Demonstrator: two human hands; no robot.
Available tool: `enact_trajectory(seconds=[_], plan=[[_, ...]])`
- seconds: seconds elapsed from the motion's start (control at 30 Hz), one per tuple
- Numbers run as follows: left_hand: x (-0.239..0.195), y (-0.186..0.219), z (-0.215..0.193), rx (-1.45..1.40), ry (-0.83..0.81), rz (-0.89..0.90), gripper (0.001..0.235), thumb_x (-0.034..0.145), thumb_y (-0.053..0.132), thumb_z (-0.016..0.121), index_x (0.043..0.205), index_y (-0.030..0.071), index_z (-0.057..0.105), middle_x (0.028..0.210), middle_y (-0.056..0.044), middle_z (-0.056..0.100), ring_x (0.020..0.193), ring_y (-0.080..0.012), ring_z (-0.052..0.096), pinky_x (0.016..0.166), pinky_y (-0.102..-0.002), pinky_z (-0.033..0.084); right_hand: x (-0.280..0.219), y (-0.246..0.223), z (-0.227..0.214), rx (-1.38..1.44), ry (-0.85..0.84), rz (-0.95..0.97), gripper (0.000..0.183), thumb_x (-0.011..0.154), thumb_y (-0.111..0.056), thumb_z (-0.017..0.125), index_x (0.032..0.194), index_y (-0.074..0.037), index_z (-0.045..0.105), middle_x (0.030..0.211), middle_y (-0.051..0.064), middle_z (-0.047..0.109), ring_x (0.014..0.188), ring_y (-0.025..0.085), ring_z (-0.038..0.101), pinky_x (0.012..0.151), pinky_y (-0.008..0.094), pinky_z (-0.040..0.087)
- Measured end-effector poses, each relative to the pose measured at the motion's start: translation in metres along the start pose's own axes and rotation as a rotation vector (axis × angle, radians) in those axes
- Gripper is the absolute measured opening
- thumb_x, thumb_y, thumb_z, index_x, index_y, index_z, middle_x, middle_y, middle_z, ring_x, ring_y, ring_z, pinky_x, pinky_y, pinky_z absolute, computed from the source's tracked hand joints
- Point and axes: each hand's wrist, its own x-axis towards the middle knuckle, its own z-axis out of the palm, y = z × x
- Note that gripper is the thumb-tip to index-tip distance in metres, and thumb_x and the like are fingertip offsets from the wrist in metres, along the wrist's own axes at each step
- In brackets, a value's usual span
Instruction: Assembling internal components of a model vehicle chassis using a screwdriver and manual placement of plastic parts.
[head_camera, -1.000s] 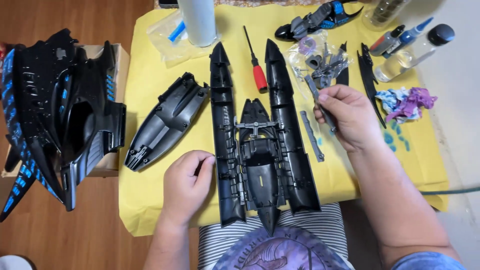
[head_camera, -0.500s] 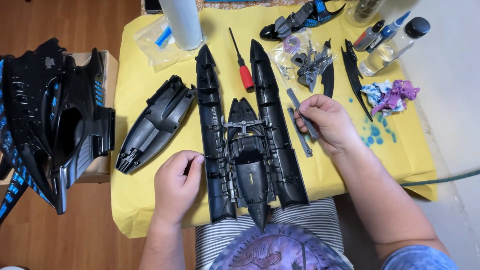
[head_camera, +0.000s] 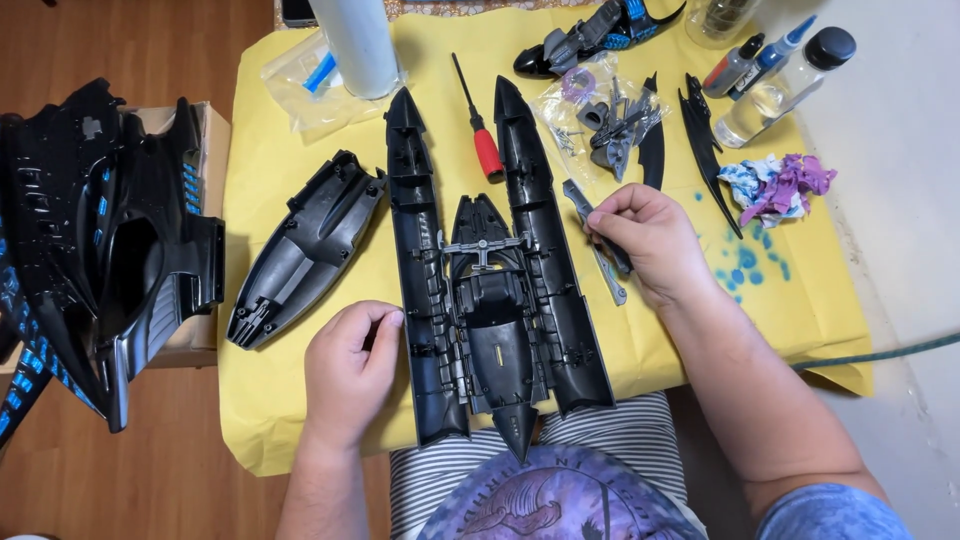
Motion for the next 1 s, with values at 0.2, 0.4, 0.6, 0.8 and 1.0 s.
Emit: enact_trajectory(seconds=[0.2, 0.4, 0.6, 0.8, 1.0], plan=[[0.000, 0.001, 0.000, -0.013, 0.013, 0.004, 0.013, 0.096, 0.008, 0.067, 0.083, 0.011, 0.071, 0.070, -0.008, 0.068, 0.069, -0.0336, 0.069, 0.067, -0.040, 0.056, -0.008, -0.032, 0.003, -0.289, -0.043, -0.058, 0.026, 0.086, 0.001, 0.076, 0.111, 0.001, 0.070, 0.081, 0.007, 0.070, 0.073, 0.004, 0.066, 0.070, 0.016, 0.055], [-0.002, -0.004, -0.001, -0.042, 0.024, 0.019, 0.010, 0.093, 0.008, 0.068, 0.085, 0.012, 0.071, 0.073, -0.005, 0.070, 0.072, -0.0306, 0.070, 0.069, -0.038, 0.056, 0.001, -0.036, 0.002, -0.563, -0.070, -0.092, 0.028, 0.087, 0.000, 0.074, 0.115, 0.000, 0.071, 0.083, 0.007, 0.069, 0.073, 0.005, 0.062, 0.072, 0.020, 0.051], [-0.002, -0.007, -0.003, -0.064, 0.009, 0.026, 0.011, 0.092, 0.008, 0.068, 0.083, 0.013, 0.071, 0.071, -0.005, 0.069, 0.071, -0.0304, 0.070, 0.067, -0.039, 0.056, -0.001, -0.032, 0.011, -0.664, -0.068, -0.073, 0.029, 0.086, -0.004, 0.074, 0.115, -0.007, 0.074, 0.080, 0.002, 0.068, 0.069, 0.003, 0.062, 0.070, 0.019, 0.051], [0.000, -0.006, -0.006, -0.081, -0.010, 0.045, 0.010, 0.092, 0.007, 0.067, 0.083, 0.012, 0.070, 0.072, -0.006, 0.069, 0.072, -0.0315, 0.070, 0.066, -0.039, 0.056, -0.003, -0.026, 0.016, -0.675, -0.071, -0.126, 0.029, 0.087, -0.002, 0.072, 0.116, -0.004, 0.072, 0.075, 0.003, 0.064, 0.064, 0.005, 0.058, 0.067, 0.023, 0.050], [-0.001, -0.007, -0.006, -0.077, -0.011, 0.037, 0.011, 0.092, 0.007, 0.067, 0.083, 0.012, 0.070, 0.071, -0.006, 0.068, 0.071, -0.0312, 0.070, 0.066, -0.039, 0.056, -0.005, -0.028, 0.023, -0.679, -0.069, -0.165, 0.030, 0.087, -0.001, 0.071, 0.117, -0.001, 0.069, 0.072, 0.004, 0.062, 0.060, 0.007, 0.057, 0.065, 0.024, 0.049]])
